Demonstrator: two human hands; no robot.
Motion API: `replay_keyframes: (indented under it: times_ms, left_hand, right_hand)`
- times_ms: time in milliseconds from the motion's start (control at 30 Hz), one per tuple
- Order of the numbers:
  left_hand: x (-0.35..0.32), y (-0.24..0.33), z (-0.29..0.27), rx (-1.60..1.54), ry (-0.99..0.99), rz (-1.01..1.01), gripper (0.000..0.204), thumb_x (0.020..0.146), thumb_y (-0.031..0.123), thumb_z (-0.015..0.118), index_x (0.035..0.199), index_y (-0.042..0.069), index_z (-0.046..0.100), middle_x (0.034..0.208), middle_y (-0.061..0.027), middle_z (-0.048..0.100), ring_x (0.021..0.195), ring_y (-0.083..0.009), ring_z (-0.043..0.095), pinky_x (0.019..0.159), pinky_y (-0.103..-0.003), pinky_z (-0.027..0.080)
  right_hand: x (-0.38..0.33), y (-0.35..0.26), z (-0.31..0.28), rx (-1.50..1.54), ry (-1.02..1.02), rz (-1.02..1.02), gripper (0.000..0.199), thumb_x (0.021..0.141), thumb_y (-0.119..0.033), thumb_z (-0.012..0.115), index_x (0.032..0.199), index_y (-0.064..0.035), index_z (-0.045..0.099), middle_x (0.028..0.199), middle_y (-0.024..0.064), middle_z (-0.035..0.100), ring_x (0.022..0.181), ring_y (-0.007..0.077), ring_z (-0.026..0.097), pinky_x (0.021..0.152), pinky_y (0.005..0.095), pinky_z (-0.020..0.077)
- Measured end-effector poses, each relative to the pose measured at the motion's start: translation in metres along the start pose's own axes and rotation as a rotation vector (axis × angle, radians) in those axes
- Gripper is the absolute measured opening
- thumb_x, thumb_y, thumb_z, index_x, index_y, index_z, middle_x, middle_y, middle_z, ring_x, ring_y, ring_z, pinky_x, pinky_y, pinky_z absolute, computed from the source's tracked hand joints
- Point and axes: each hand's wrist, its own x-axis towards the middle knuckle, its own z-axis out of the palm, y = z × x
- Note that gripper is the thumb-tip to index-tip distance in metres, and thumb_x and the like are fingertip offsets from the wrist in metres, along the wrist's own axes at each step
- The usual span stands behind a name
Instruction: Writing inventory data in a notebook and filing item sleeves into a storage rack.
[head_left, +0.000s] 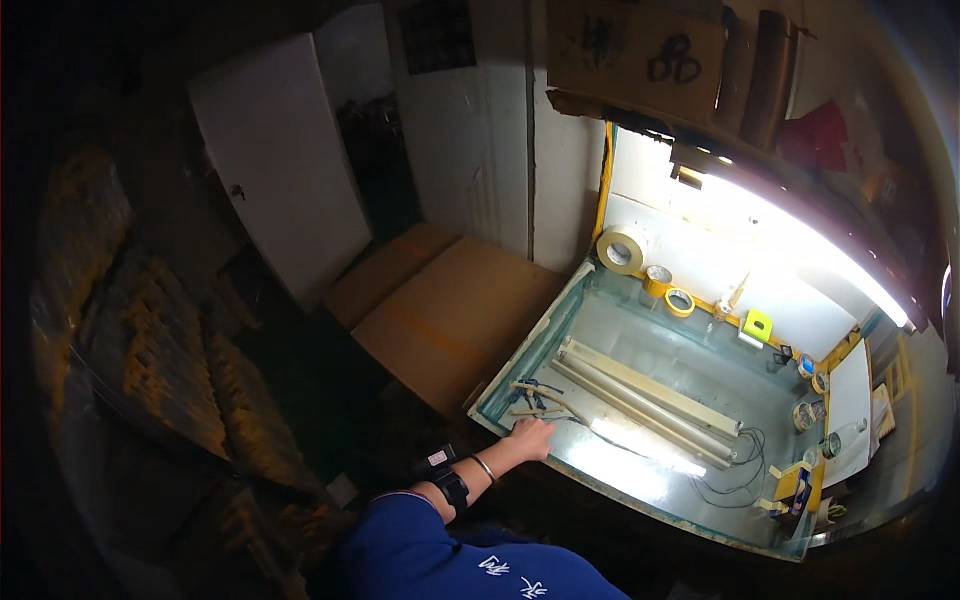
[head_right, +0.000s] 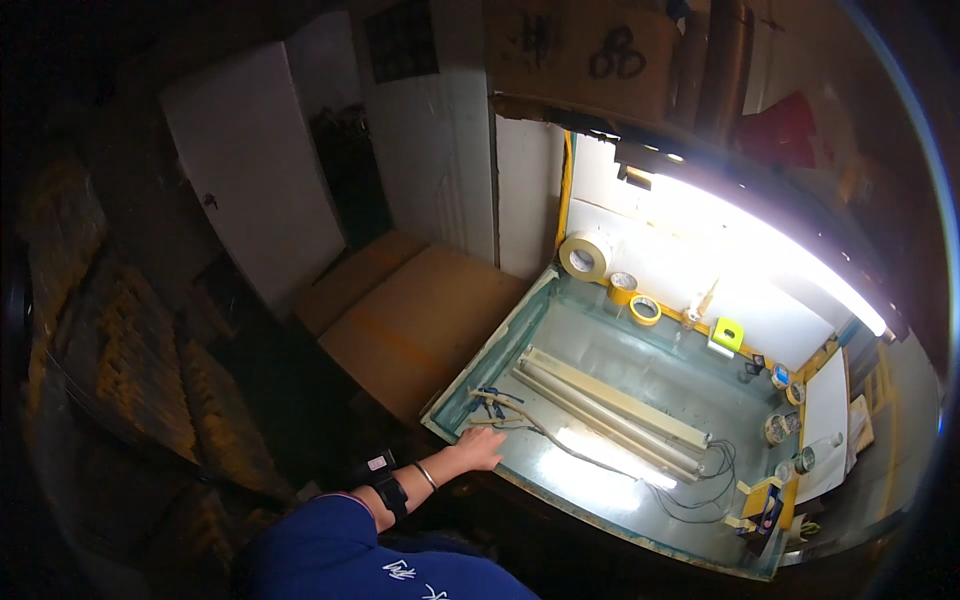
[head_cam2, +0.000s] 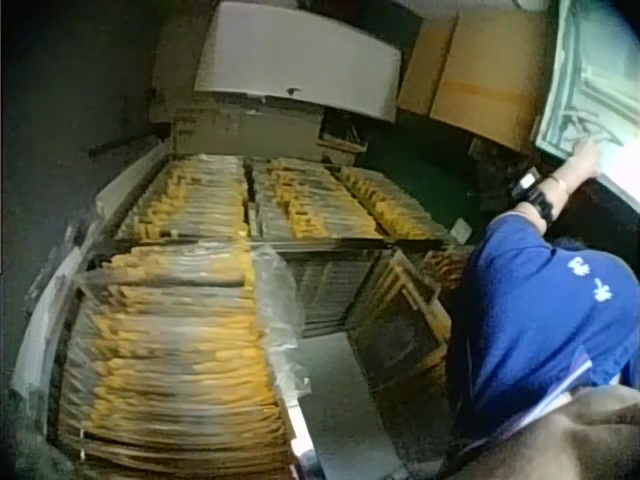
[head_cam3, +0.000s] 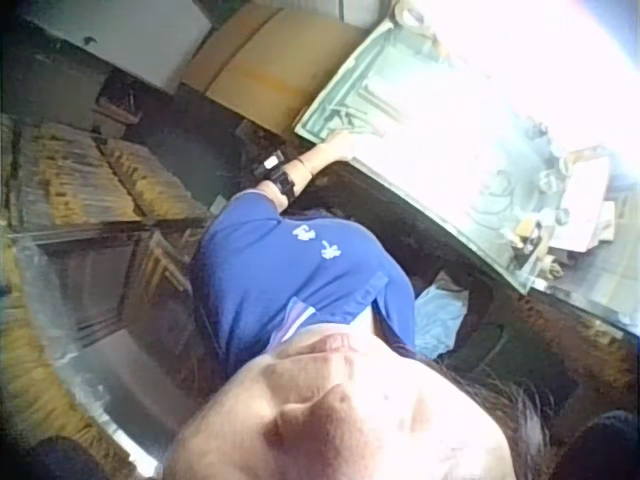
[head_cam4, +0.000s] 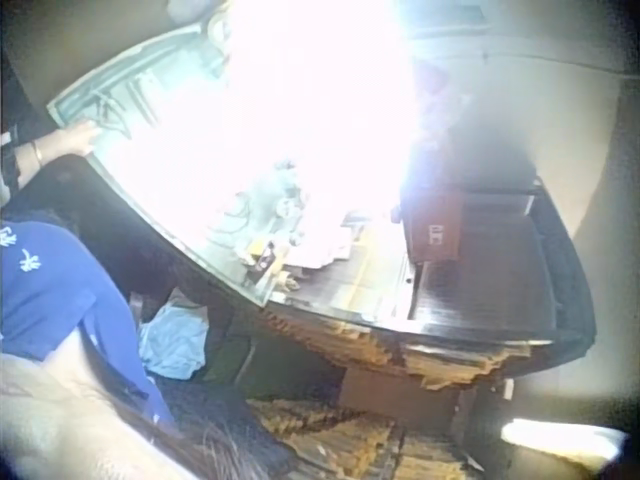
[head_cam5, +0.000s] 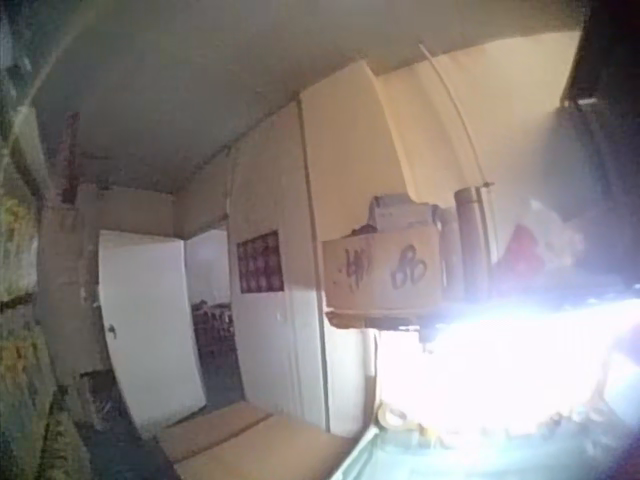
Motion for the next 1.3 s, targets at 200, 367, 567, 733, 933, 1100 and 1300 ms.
replay_keyframes:
  times_ms: [200, 367, 567, 733, 933, 1100, 1300]
  left_hand:
    - [0.0, 0.0, -0.001, 0.006, 0.01, 0.006, 0.038, 0.074, 0.03, 0.069, 0.099, 0.005, 0.058, 0.086, -0.0196, 0.063, 0.087, -0.0382, 0.062, 0.074, -0.048, 0.05]
    - [-0.004, 0.006, -0.01, -0.028, 0.007, -0.007, 0.028, 0.071, 0.019, 0.066, 0.094, 0.003, 0.063, 0.088, -0.0203, 0.065, 0.088, -0.0373, 0.064, 0.076, -0.047, 0.052]
    - [-0.005, 0.008, -0.012, -0.02, -0.004, -0.006, 0.028, 0.071, 0.019, 0.066, 0.094, 0.003, 0.063, 0.089, -0.0201, 0.065, 0.089, -0.0369, 0.064, 0.077, -0.046, 0.051]
    - [-0.001, 0.005, -0.006, -0.004, -0.006, 0.008, 0.029, 0.071, 0.021, 0.066, 0.094, 0.003, 0.063, 0.09, -0.02, 0.065, 0.09, -0.0361, 0.064, 0.078, -0.046, 0.051]
    - [-0.001, 0.006, -0.005, 0.0, -0.012, 0.005, 0.029, 0.071, 0.021, 0.066, 0.094, 0.003, 0.063, 0.088, -0.0198, 0.065, 0.089, -0.0361, 0.064, 0.078, -0.045, 0.052]
    - [-0.001, 0.006, -0.009, 0.0, -0.032, 0.008, 0.029, 0.071, 0.021, 0.067, 0.094, 0.003, 0.063, 0.088, -0.0195, 0.066, 0.089, -0.0361, 0.064, 0.077, -0.045, 0.052]
    - [-0.001, 0.006, -0.007, 0.016, -0.026, -0.002, 0.029, 0.071, 0.021, 0.067, 0.093, 0.003, 0.064, 0.088, -0.019, 0.066, 0.088, -0.0357, 0.065, 0.076, -0.045, 0.052]
  right_hand:
    - [0.006, -0.011, -0.003, 0.0, 0.004, -0.023, 0.064, 0.056, -0.015, 0.082, 0.112, -0.0002, 0.055, 0.11, 0.0204, 0.059, 0.108, 0.03, 0.057, 0.091, 0.0388, 0.0453]
    - [0.006, -0.017, -0.004, 0.004, 0.003, -0.036, 0.065, 0.056, -0.015, 0.083, 0.112, -0.0003, 0.055, 0.11, 0.0204, 0.059, 0.108, 0.0302, 0.057, 0.091, 0.039, 0.0451]
    - [0.005, -0.02, -0.006, 0.009, -0.001, -0.045, 0.065, 0.056, -0.015, 0.083, 0.113, -0.0004, 0.054, 0.111, 0.0204, 0.059, 0.108, 0.0303, 0.057, 0.092, 0.0391, 0.0448]
    - [0.003, -0.023, -0.006, 0.013, -0.007, -0.049, 0.066, 0.056, -0.016, 0.083, 0.113, -0.0004, 0.054, 0.111, 0.0205, 0.059, 0.108, 0.0305, 0.056, 0.092, 0.0392, 0.0446]
    - [0.005, -0.027, -0.008, 0.014, -0.003, -0.056, 0.066, 0.056, -0.016, 0.083, 0.114, -0.0005, 0.054, 0.111, 0.0205, 0.059, 0.108, 0.0306, 0.056, 0.092, 0.0394, 0.0444]
    - [0.007, -0.027, -0.009, 0.008, -0.004, -0.058, 0.067, 0.056, -0.016, 0.083, 0.114, -0.0006, 0.054, 0.111, 0.0206, 0.059, 0.108, 0.0307, 0.056, 0.093, 0.0395, 0.0442]
    - [0.009, -0.031, -0.01, 0.007, 0.0, -0.066, 0.068, 0.056, -0.017, 0.083, 0.115, -0.0006, 0.054, 0.111, 0.0206, 0.059, 0.108, 0.0309, 0.056, 0.093, 0.0397, 0.0439]
